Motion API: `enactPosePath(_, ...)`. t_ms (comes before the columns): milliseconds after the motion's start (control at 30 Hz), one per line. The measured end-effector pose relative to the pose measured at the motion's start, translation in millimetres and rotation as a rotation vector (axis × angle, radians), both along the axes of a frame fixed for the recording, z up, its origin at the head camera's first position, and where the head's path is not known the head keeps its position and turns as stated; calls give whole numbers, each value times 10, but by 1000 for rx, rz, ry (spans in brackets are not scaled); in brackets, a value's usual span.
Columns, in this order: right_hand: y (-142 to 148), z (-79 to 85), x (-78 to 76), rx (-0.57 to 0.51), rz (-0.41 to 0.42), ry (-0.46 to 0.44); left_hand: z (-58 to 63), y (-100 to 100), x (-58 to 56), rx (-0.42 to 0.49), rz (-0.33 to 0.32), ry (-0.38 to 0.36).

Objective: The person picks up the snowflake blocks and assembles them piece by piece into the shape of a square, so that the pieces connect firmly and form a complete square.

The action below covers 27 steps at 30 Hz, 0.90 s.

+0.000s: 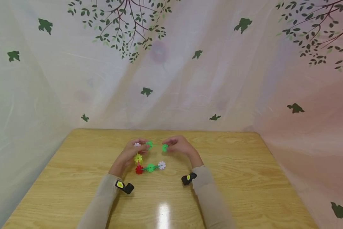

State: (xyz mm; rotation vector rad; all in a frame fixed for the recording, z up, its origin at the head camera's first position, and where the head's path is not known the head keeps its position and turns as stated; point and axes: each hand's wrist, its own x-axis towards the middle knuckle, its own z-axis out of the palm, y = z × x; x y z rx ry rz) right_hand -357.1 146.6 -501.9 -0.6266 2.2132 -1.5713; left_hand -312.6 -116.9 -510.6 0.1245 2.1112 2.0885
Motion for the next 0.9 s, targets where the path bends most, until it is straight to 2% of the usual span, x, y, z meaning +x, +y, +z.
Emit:
enactPosePath(367, -50, 84, 80, -104, -41, -15, 6, 19, -5, 16, 18, -15)
enactPosePath(667, -130, 183, 165, -172, -90, -22, 13, 15, 10, 16, -25, -19)
enactPosePath(900, -168, 183, 180, -180, -116, -2, 41, 10, 21, 6, -44, -39)
